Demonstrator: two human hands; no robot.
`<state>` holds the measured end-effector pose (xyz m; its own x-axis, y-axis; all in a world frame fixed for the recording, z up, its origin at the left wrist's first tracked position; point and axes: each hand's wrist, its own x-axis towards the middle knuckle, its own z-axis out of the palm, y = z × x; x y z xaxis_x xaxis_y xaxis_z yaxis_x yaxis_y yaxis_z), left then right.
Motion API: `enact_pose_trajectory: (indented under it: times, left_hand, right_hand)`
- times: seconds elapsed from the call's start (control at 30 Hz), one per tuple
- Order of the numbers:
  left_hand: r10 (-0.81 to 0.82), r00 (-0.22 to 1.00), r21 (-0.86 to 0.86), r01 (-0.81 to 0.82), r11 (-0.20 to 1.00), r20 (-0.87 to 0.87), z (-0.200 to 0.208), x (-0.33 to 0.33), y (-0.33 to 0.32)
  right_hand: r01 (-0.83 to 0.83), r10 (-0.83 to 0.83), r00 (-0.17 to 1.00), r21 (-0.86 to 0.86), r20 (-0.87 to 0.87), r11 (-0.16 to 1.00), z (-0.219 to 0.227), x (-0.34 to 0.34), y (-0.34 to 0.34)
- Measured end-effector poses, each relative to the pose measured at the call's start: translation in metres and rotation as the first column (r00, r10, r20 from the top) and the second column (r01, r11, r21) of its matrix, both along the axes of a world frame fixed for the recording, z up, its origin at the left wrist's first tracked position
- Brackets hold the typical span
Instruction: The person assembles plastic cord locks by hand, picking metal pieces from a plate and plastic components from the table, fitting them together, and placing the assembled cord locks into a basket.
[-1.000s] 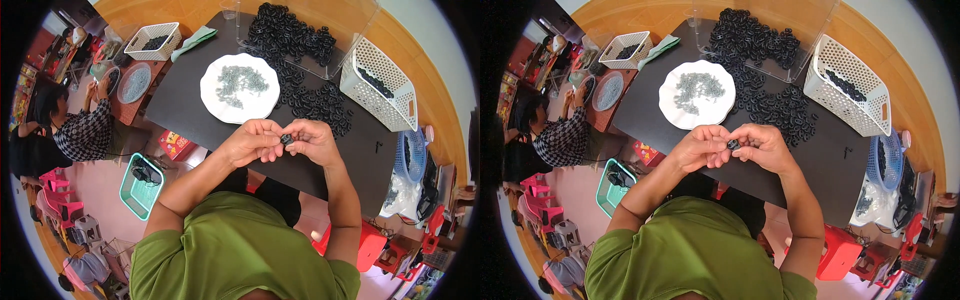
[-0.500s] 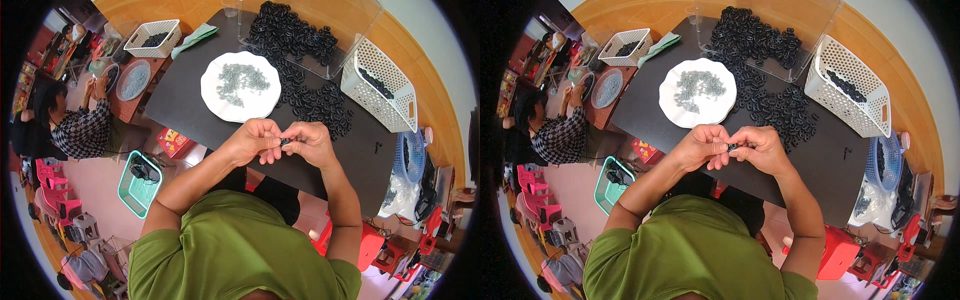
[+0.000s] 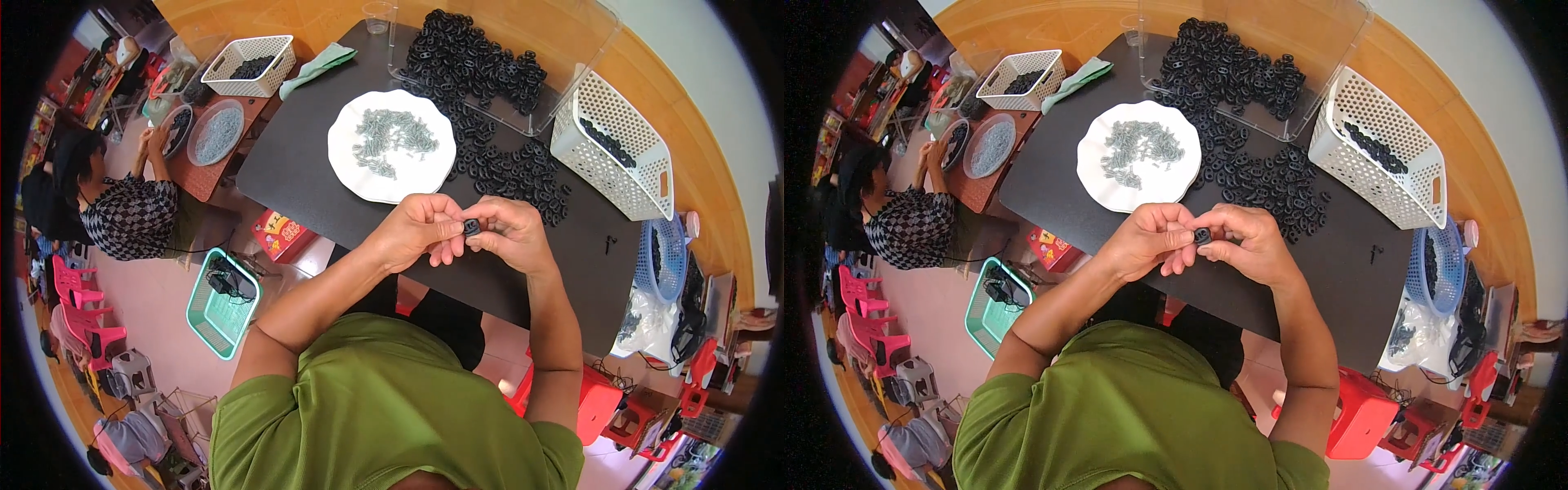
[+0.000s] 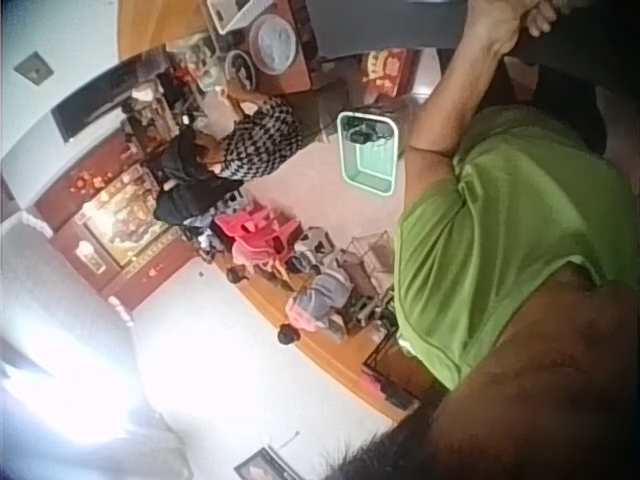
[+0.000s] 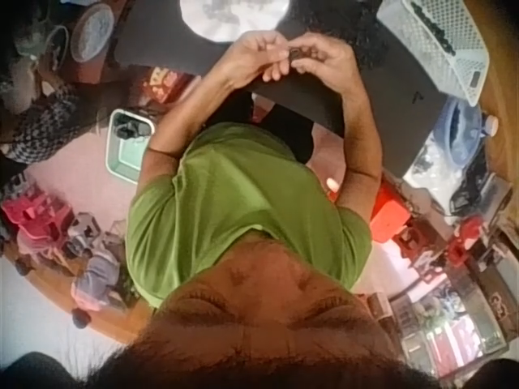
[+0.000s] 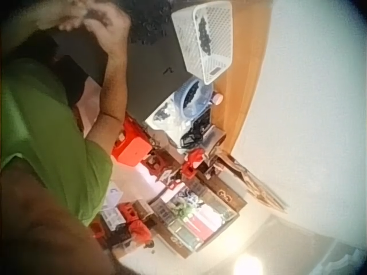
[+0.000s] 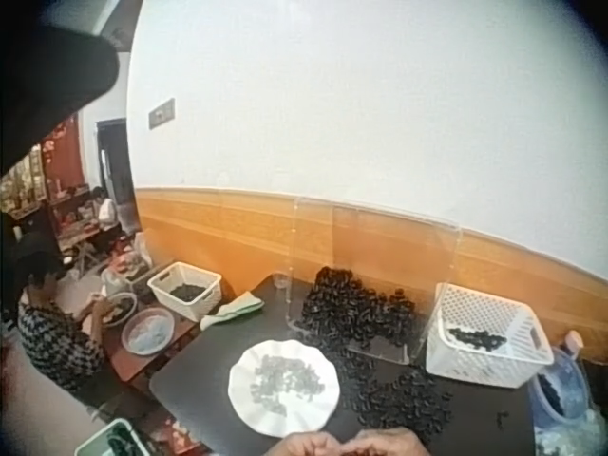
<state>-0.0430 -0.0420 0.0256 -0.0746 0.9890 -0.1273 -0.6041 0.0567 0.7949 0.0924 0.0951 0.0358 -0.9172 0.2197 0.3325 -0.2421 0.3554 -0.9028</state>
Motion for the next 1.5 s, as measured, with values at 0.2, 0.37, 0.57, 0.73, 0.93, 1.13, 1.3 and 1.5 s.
enact_pose_trajectory:
  times: [0.2, 0.37, 0.57, 0.73, 0.93, 1.13, 1.3, 1.5]
  left_hand:
    - [0.050, 0.963, -0.035, -0.061, 0.998, -0.267, -0.015, 0.010, -0.006]
    - [0.362, 0.319, 0.379, -0.007, 0.925, -0.876, -0.030, 0.026, -0.020]
    - [0.345, 0.297, 0.369, 0.024, 0.929, -0.890, -0.031, 0.028, -0.019]
    - [0.333, 0.311, 0.360, 0.031, 0.933, -0.890, -0.031, 0.028, -0.019]
    - [0.308, 0.361, 0.335, 0.014, 0.942, -0.880, -0.029, 0.027, -0.019]
    - [0.324, 0.336, 0.343, -0.004, 0.939, -0.884, -0.031, 0.028, -0.018]
    - [0.322, 0.329, 0.337, -0.015, 0.942, -0.887, -0.033, 0.028, -0.017]
    - [0.303, 0.313, 0.304, -0.048, 0.951, -0.900, -0.030, 0.031, -0.015]
  right_hand:
    - [0.466, -0.467, 0.883, 0.022, 0.040, 0.884, 0.032, 0.016, 0.021]
    - [0.860, -0.839, 0.508, 0.162, -0.195, 0.483, 0.076, 0.039, 0.127]
    - [0.801, -0.816, 0.405, 0.590, -0.411, 0.100, 0.063, 0.050, 0.169]
    - [0.541, -0.571, 0.807, 0.575, -0.151, 0.614, 0.026, 0.006, 0.056]
    - [0.276, -0.441, 0.896, 0.729, 0.039, 0.626, -0.009, -0.008, 0.026]
    - [0.170, -0.474, 0.868, 0.808, 0.147, 0.563, -0.013, -0.003, 0.023]
    - [0.185, -0.423, 0.906, 0.877, 0.022, 0.443, -0.021, -0.006, 0.024]
    - [0.237, -0.354, 0.934, 0.810, -0.039, 0.536, -0.015, -0.009, 0.016]
